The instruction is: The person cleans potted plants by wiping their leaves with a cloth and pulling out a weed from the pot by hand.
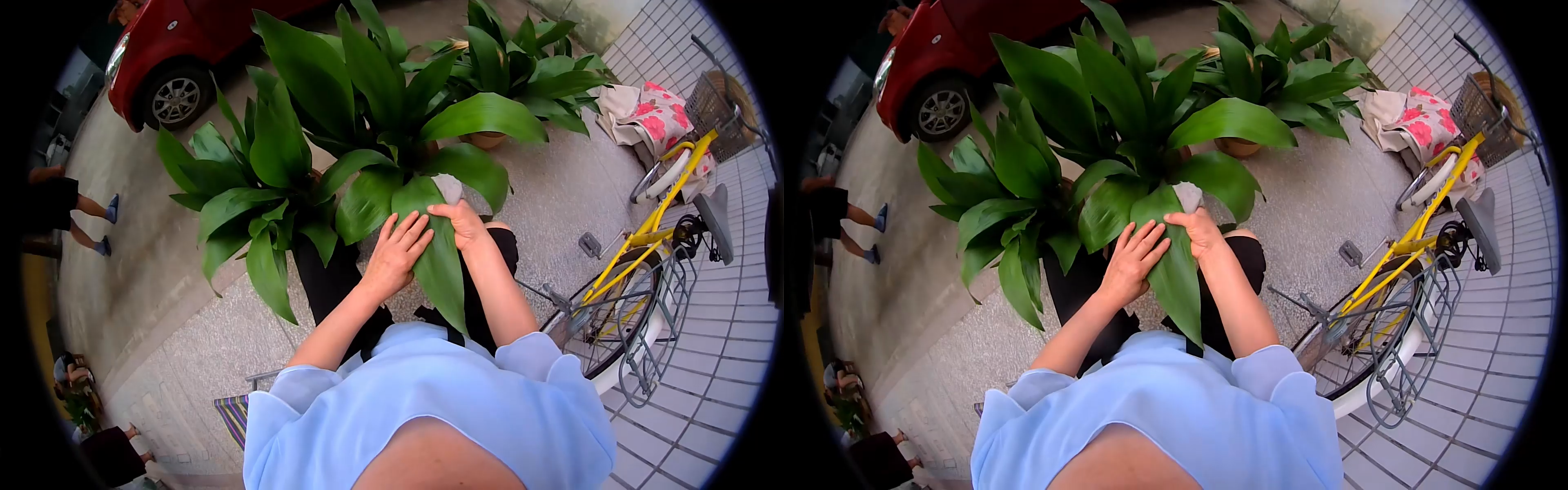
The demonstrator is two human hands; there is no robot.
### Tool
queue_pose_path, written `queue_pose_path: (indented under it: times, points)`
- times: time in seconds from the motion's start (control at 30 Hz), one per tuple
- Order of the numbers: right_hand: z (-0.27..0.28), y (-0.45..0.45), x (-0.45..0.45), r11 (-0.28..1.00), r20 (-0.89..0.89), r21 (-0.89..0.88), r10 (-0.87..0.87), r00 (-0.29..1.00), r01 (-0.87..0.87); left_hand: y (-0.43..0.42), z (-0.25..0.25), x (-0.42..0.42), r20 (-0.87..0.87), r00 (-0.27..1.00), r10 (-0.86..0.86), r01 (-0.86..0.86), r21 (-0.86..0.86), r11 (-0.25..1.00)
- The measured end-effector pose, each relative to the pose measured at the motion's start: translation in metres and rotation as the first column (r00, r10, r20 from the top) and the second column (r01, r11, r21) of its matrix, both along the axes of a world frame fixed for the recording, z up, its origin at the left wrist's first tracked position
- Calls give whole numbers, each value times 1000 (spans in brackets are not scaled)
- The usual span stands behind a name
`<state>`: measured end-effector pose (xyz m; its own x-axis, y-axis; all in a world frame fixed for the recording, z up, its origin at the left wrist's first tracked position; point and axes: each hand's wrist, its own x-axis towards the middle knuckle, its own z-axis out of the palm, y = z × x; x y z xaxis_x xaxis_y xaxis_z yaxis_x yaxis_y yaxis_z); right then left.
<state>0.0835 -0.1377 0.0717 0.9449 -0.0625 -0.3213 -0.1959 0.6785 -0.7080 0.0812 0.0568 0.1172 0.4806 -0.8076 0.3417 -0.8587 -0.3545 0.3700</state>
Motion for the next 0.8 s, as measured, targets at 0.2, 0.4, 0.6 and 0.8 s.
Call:
queue_pose_path:
  times: [0.2,0.4,0.6,0.8]
  points:
    - [57,27,-47,1000,-44,-9,-5,999,5,3,14,-3,-77,997,-19,13,-85,996]
    - [67,33,-91,989,-99,-109,90,991,-101,17,25,-15,-238,964,-115,105,-52,993]
    - [87,48,-124,996,-77,-78,-50,996,44,43,44,-11,-542,786,-297,260,-147,954]
    - [110,53,-128,947,75,-300,-100,992,118,21,67,-9,-647,745,-163,-69,-317,946]
